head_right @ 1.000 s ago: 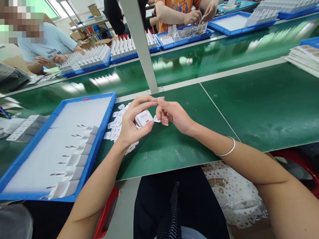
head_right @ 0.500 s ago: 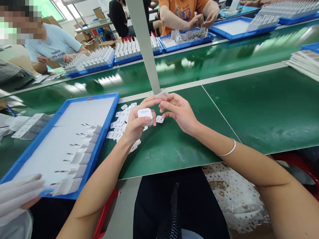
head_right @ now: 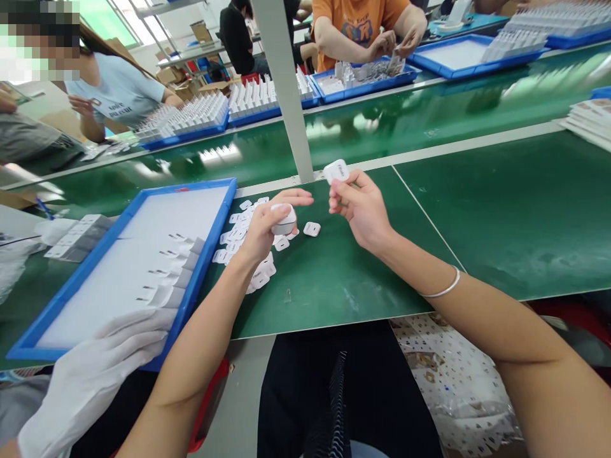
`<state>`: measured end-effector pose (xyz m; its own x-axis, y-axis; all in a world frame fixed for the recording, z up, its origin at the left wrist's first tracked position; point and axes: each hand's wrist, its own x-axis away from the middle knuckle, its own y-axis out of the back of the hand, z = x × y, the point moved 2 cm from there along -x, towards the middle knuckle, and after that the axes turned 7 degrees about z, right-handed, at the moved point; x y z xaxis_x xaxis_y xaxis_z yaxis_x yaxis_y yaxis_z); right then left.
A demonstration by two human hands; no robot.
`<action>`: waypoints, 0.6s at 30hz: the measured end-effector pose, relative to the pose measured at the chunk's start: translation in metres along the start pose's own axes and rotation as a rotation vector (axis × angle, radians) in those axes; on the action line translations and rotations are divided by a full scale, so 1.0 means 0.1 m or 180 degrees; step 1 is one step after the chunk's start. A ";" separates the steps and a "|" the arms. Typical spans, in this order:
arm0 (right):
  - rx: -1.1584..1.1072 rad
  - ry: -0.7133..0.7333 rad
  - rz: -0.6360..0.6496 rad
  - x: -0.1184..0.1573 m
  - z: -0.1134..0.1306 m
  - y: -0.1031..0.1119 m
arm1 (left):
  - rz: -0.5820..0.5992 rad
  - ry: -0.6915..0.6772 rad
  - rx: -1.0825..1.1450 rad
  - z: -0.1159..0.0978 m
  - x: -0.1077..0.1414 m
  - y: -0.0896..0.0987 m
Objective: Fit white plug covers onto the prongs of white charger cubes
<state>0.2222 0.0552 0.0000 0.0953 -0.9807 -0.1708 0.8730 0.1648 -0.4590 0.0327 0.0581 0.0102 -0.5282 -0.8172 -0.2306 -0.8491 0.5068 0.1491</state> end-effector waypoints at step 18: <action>0.0143 -0.0680 -0.0423 -0.05 -0.26 0.13 | -0.1380 0.2772 -0.3040 -0.44 0.06 1.13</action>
<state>0.2209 0.0651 -0.0277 0.0729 -0.9942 0.0786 0.9045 0.0327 -0.4252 -0.0664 0.0981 0.0676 0.2534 -0.9477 0.1942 -0.4227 0.0722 0.9034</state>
